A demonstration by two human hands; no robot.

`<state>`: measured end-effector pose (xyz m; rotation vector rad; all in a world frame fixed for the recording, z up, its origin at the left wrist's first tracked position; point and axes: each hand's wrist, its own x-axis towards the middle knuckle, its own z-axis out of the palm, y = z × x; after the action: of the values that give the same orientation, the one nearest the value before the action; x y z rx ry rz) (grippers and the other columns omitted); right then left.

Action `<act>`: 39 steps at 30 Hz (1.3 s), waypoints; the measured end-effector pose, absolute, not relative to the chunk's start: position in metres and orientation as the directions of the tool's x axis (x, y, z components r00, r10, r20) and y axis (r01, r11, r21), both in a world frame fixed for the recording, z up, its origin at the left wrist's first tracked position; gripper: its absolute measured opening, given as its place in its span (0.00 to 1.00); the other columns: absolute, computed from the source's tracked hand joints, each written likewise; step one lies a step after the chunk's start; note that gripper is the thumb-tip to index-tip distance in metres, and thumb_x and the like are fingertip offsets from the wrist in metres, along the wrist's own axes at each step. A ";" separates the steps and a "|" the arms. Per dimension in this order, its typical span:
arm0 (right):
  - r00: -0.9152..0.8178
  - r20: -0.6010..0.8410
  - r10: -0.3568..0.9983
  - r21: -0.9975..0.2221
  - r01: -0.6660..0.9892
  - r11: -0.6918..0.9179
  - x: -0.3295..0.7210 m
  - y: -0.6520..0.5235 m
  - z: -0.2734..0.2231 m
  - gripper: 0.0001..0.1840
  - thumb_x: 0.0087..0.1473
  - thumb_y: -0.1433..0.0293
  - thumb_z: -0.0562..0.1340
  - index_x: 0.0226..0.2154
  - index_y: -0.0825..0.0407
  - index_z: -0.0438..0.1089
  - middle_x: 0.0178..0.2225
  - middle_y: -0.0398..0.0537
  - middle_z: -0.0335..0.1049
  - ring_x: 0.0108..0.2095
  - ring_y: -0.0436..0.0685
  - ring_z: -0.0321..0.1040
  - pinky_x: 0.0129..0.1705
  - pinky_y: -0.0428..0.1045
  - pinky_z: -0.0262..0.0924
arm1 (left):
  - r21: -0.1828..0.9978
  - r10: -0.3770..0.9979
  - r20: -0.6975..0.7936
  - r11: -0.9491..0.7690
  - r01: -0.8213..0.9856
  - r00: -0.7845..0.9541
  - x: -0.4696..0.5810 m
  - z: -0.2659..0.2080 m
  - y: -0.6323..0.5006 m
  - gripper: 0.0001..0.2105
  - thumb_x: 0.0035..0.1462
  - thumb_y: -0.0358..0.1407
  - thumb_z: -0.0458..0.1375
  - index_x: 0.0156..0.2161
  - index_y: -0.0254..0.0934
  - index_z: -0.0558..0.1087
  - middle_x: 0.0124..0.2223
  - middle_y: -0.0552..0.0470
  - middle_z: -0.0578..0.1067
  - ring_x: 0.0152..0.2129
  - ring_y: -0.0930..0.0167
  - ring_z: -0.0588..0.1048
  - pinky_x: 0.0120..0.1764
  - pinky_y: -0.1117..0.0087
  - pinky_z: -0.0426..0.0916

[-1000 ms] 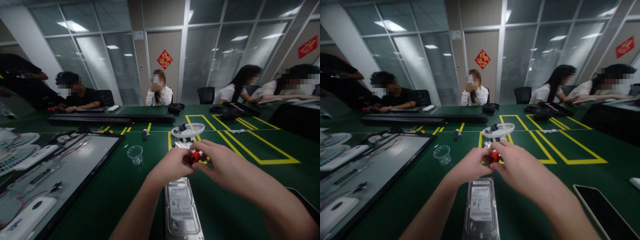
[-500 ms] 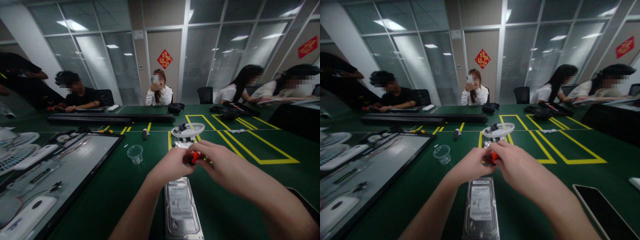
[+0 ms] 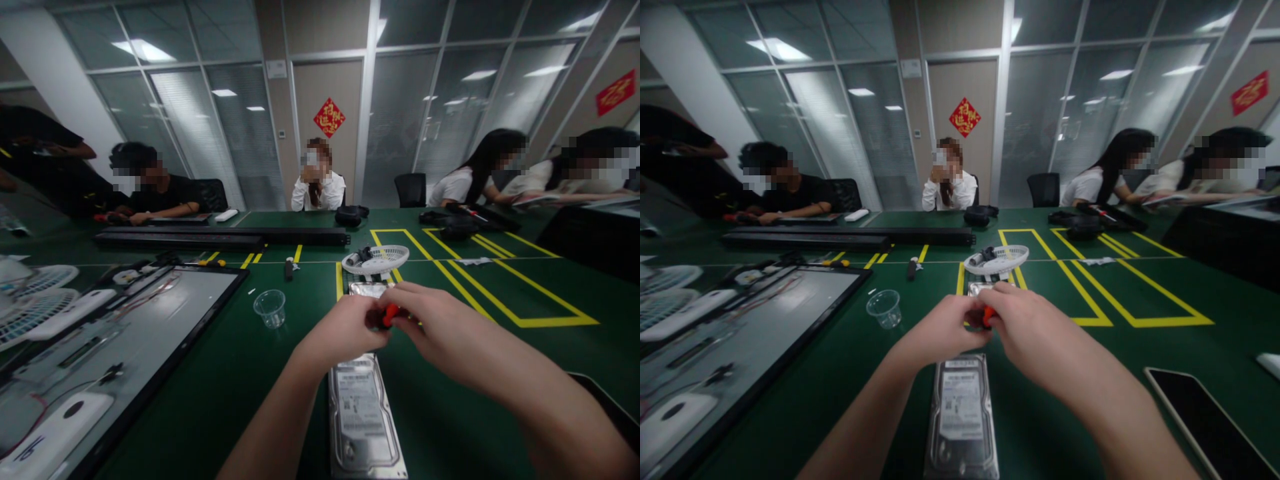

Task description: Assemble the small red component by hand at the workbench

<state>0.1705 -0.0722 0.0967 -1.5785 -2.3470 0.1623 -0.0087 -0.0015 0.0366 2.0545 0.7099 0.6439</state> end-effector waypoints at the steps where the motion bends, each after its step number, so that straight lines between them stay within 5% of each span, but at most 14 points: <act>1: -0.339 0.185 0.923 -0.255 0.890 0.378 0.170 -0.071 0.097 0.13 0.65 0.80 0.61 0.42 0.48 0.76 0.45 0.50 0.79 0.43 0.61 0.76 0.45 0.54 0.65 | 0.835 0.685 0.188 -0.489 0.252 0.704 -0.009 0.037 -0.001 0.09 0.53 0.28 0.64 0.41 0.33 0.81 0.39 0.47 0.83 0.35 0.66 0.79 0.40 0.67 0.69; 4: -0.276 0.182 0.944 -0.202 0.929 0.310 0.169 -0.069 0.096 0.03 0.65 0.73 0.66 0.38 0.49 0.76 0.38 0.50 0.79 0.36 0.60 0.75 0.36 0.52 0.62 | 0.850 0.703 0.164 -0.457 0.263 0.692 -0.009 0.035 0.000 0.10 0.52 0.32 0.69 0.41 0.33 0.80 0.39 0.47 0.83 0.34 0.67 0.78 0.37 0.68 0.69; 8: -0.199 0.185 0.962 -0.174 0.957 0.231 0.172 -0.069 0.094 0.06 0.64 0.64 0.69 0.38 0.49 0.76 0.34 0.50 0.79 0.32 0.62 0.74 0.32 0.53 0.59 | 0.870 0.705 0.138 -0.422 0.254 0.695 -0.008 0.033 0.000 0.05 0.54 0.31 0.67 0.36 0.34 0.78 0.35 0.49 0.81 0.31 0.69 0.75 0.33 0.70 0.66; 14: -0.353 0.208 0.912 -0.261 0.879 0.399 0.171 -0.072 0.096 0.15 0.64 0.81 0.60 0.45 0.47 0.77 0.47 0.50 0.79 0.45 0.61 0.77 0.47 0.55 0.66 | 0.852 0.682 0.181 -0.469 0.234 0.708 -0.009 0.035 -0.001 0.09 0.55 0.28 0.63 0.42 0.33 0.80 0.39 0.48 0.83 0.35 0.66 0.79 0.39 0.67 0.69; 18: -0.252 0.168 0.953 -0.208 0.936 0.284 0.168 -0.069 0.098 0.03 0.65 0.73 0.66 0.39 0.50 0.76 0.39 0.51 0.79 0.37 0.61 0.76 0.36 0.53 0.62 | 0.851 0.718 0.151 -0.444 0.280 0.680 -0.009 0.037 -0.001 0.09 0.52 0.33 0.70 0.38 0.34 0.78 0.36 0.49 0.81 0.32 0.67 0.77 0.36 0.68 0.67; 20: -0.193 0.155 0.969 -0.173 0.960 0.219 0.167 -0.069 0.098 0.05 0.66 0.67 0.68 0.37 0.50 0.75 0.34 0.51 0.79 0.33 0.62 0.74 0.32 0.53 0.59 | 0.862 0.726 0.125 -0.417 0.288 0.676 -0.009 0.036 -0.001 0.09 0.52 0.35 0.70 0.35 0.34 0.76 0.34 0.51 0.80 0.31 0.68 0.76 0.33 0.69 0.66; 22: -0.181 0.161 0.970 -0.169 0.963 0.208 0.168 -0.070 0.099 0.05 0.65 0.66 0.69 0.39 0.50 0.75 0.37 0.52 0.79 0.35 0.63 0.75 0.34 0.54 0.60 | 0.866 0.717 0.125 -0.416 0.277 0.686 -0.008 0.036 -0.001 0.06 0.55 0.33 0.68 0.35 0.34 0.76 0.34 0.50 0.80 0.31 0.68 0.76 0.33 0.70 0.66; 28: -0.322 0.171 0.931 -0.266 0.895 0.358 0.168 -0.072 0.100 0.16 0.65 0.82 0.59 0.45 0.48 0.76 0.48 0.50 0.78 0.45 0.60 0.76 0.46 0.54 0.65 | 0.821 0.694 0.193 -0.501 0.272 0.693 -0.009 0.036 -0.001 0.07 0.55 0.29 0.64 0.40 0.33 0.80 0.37 0.48 0.82 0.34 0.66 0.78 0.38 0.67 0.68; 32: -0.236 0.154 0.959 -0.215 0.940 0.266 0.168 -0.068 0.098 0.03 0.67 0.72 0.65 0.39 0.50 0.75 0.39 0.50 0.78 0.38 0.62 0.75 0.38 0.54 0.62 | 0.865 0.722 0.132 -0.418 0.277 0.679 -0.009 0.036 -0.001 0.09 0.53 0.35 0.70 0.38 0.34 0.78 0.36 0.49 0.81 0.33 0.67 0.77 0.36 0.69 0.68; 35: -0.188 0.141 0.972 -0.194 0.957 0.214 0.170 -0.068 0.097 0.05 0.67 0.65 0.67 0.39 0.49 0.75 0.36 0.50 0.77 0.36 0.63 0.74 0.35 0.55 0.59 | 0.861 0.728 0.125 -0.417 0.290 0.674 -0.008 0.036 -0.001 0.06 0.54 0.33 0.68 0.34 0.34 0.76 0.34 0.51 0.79 0.31 0.69 0.75 0.33 0.70 0.65; 39: -0.275 0.157 0.949 -0.241 0.921 0.307 0.170 -0.072 0.098 0.09 0.65 0.75 0.65 0.46 0.48 0.75 0.48 0.50 0.77 0.44 0.63 0.75 0.45 0.56 0.64 | 0.842 0.695 0.171 -0.471 0.262 0.699 -0.008 0.037 -0.002 0.05 0.56 0.29 0.62 0.38 0.33 0.78 0.36 0.49 0.82 0.32 0.68 0.77 0.36 0.69 0.66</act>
<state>0.1704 -0.0723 0.0984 -1.6980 -2.3070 0.1483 -0.0079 -0.0021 0.0365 2.0488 0.7309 0.6398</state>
